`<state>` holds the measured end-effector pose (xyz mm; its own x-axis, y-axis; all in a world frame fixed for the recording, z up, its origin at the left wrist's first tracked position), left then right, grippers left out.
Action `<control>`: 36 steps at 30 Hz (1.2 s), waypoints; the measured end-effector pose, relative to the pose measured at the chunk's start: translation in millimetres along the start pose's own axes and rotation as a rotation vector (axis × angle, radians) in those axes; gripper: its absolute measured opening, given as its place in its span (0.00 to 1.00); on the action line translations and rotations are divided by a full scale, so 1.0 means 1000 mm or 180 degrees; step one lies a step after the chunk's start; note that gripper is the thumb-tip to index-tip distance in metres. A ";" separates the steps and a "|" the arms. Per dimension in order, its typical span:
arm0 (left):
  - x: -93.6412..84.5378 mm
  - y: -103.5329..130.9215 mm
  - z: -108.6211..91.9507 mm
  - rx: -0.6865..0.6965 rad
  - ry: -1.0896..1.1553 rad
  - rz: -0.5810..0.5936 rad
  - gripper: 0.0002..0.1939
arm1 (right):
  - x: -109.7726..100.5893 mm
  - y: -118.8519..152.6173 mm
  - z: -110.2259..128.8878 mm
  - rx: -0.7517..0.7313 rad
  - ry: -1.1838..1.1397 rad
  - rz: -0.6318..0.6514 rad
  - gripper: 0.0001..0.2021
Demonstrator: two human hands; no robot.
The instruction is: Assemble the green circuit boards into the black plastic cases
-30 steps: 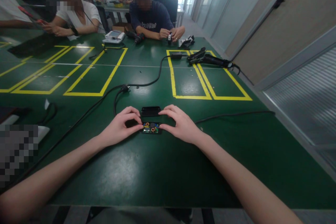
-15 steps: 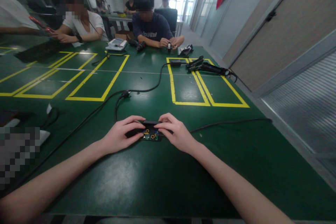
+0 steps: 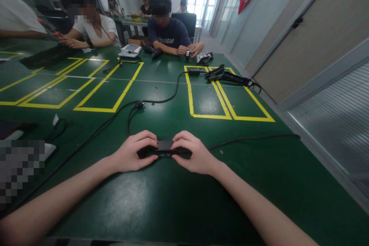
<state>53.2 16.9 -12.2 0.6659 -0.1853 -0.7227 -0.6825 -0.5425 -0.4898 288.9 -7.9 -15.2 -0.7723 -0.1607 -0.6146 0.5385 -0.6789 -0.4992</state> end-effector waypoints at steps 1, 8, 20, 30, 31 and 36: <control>0.000 0.000 0.000 -0.0031 -0.0005 0.0050 0.08 | 0.000 0.000 0.001 -0.0041 0.0027 0.0042 0.08; 0.005 0.000 0.004 -0.0239 -0.0032 0.0371 0.13 | 0.002 -0.002 0.007 -0.0276 0.0310 0.0132 0.05; 0.007 -0.001 0.003 -0.0073 -0.0145 0.0503 0.10 | 0.007 -0.002 0.005 -0.0408 0.1039 0.0488 0.14; 0.018 -0.005 -0.004 0.0094 -0.1159 0.0655 0.16 | 0.013 -0.006 0.003 -0.0039 0.1089 0.0639 0.16; 0.018 -0.005 -0.005 0.0139 -0.1217 0.0652 0.17 | 0.012 -0.006 0.003 -0.0013 0.1164 0.0671 0.17; 0.015 -0.005 -0.006 0.0326 -0.1313 0.0501 0.23 | 0.010 -0.005 0.003 -0.0093 0.1425 0.0733 0.14</control>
<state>67.7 12.1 -17.7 0.3900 0.0942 -0.9160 -0.8059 -0.4462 -0.3890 277.5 -8.1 -16.4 -0.4155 0.0233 -0.9093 0.6920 -0.6407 -0.3326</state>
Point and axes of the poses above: each hand's wrist, its own y-axis away from the middle knuckle, its own x-axis out of the palm, z = x × y, the point moved 3 cm from there along -y, towards the middle knuckle, and after that the axes turned 2 degrees about -y, right-handed, at the moved point
